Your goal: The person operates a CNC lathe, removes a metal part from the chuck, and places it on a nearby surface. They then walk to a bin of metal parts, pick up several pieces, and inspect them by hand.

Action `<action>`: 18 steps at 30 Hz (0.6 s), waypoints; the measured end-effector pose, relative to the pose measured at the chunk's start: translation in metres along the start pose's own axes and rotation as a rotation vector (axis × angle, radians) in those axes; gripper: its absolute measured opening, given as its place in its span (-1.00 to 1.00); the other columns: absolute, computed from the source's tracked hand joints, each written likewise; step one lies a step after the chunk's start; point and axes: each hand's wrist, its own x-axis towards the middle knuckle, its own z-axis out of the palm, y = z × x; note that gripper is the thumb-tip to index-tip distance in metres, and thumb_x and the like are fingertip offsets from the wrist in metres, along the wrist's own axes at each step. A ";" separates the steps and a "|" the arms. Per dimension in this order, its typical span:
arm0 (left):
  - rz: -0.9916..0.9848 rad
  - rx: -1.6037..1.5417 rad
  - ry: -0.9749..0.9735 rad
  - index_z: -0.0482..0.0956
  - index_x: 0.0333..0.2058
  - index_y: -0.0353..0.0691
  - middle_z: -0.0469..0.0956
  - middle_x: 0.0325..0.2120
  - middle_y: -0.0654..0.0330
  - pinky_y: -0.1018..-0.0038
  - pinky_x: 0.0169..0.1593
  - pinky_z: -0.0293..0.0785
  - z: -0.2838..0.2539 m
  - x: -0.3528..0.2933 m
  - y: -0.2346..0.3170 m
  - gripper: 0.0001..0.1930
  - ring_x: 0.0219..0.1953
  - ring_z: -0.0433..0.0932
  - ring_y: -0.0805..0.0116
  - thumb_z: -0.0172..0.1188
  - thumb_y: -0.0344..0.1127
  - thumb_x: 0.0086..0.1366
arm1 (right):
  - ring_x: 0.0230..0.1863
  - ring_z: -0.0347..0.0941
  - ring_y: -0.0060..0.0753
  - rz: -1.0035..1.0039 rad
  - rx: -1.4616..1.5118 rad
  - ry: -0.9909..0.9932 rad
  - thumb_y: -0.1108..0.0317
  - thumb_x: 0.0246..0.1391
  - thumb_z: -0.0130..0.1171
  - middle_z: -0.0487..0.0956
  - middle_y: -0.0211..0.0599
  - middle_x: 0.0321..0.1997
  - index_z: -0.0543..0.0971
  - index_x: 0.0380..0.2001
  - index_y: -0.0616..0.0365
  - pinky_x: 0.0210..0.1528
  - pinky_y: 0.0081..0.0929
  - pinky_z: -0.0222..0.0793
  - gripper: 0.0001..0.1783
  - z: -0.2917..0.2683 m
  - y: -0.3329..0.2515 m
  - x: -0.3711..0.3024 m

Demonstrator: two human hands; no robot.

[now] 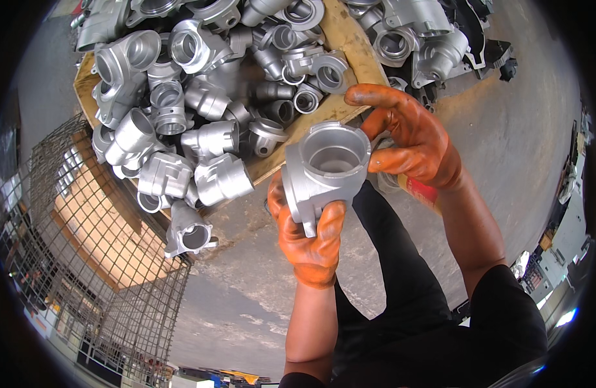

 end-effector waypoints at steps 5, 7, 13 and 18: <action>-0.182 -0.336 -0.052 0.52 0.05 -0.13 0.39 0.11 0.05 0.41 0.04 0.38 -0.022 -0.004 -0.017 -0.63 0.00 0.40 0.21 0.29 -0.34 0.26 | -0.10 0.48 -0.44 0.261 0.099 0.105 0.57 0.01 0.24 0.39 -0.03 0.31 0.41 0.17 0.44 -0.01 -0.48 0.42 -0.40 0.006 -0.021 0.002; -0.386 -0.876 -0.097 0.43 0.14 -0.11 0.40 0.10 0.06 0.54 -0.14 0.42 -0.032 -0.005 -0.022 -0.59 -0.13 0.44 0.28 0.18 -0.40 0.32 | -0.06 0.49 -0.44 0.298 0.120 0.127 0.56 0.06 0.19 0.41 -0.06 0.29 0.39 0.19 0.43 0.02 -0.48 0.42 -0.43 0.006 -0.023 0.000; -0.390 -0.527 -0.052 0.38 0.16 -0.18 0.47 0.00 0.21 0.65 -0.20 0.42 -0.024 -0.012 -0.026 -0.61 -0.25 0.47 0.49 0.08 -0.42 0.36 | -0.04 0.50 -0.46 0.442 0.194 -0.008 0.53 0.18 0.15 0.56 -0.14 0.09 0.42 0.23 0.27 0.04 -0.46 0.44 -0.49 0.014 -0.015 -0.020; -0.396 -0.104 -0.022 0.50 0.03 -0.36 0.57 -0.13 0.27 0.52 0.02 0.41 -0.028 -0.026 -0.027 -0.63 -0.15 0.50 0.50 0.15 -0.24 0.34 | 0.09 0.48 -0.38 0.707 0.000 -0.162 0.47 0.12 0.24 0.49 -0.22 0.19 0.29 0.35 0.20 0.21 -0.35 0.39 -0.29 0.016 -0.021 -0.028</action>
